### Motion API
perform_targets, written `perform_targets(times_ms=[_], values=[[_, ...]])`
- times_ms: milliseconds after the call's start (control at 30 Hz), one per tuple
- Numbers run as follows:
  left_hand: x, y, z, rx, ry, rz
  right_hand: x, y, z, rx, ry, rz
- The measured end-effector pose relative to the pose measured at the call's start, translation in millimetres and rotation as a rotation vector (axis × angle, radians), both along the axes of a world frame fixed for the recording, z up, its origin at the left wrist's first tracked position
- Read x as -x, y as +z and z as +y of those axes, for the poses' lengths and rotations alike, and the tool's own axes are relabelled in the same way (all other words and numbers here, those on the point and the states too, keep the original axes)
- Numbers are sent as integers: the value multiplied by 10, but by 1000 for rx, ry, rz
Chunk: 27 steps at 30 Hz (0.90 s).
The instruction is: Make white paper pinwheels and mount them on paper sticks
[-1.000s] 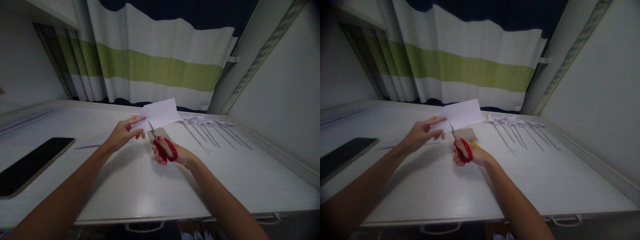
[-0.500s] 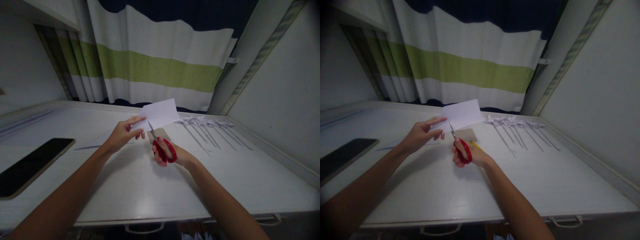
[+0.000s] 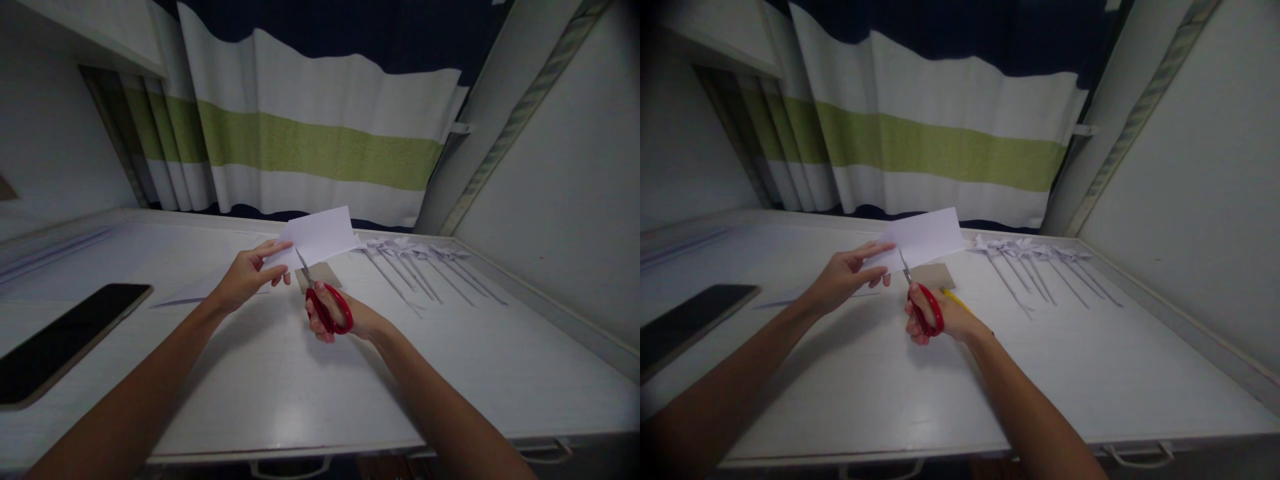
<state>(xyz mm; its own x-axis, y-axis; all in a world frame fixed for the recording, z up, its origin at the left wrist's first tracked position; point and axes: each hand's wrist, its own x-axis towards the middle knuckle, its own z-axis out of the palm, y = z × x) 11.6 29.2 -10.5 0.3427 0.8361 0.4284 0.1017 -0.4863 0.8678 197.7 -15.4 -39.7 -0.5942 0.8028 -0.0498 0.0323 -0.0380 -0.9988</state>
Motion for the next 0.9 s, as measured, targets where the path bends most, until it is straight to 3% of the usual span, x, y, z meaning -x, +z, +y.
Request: perform_targets(times_ms=[367,700,900], values=[[-12,45,-33,19,3,-6,-1,22,-24,45,-24,18],[2,32,-40,46,-23,-18,34,47,-25,-6,-53,-45],[-15,10,-17,-28,176,-50,-14,47,-12,13,-48,-18]])
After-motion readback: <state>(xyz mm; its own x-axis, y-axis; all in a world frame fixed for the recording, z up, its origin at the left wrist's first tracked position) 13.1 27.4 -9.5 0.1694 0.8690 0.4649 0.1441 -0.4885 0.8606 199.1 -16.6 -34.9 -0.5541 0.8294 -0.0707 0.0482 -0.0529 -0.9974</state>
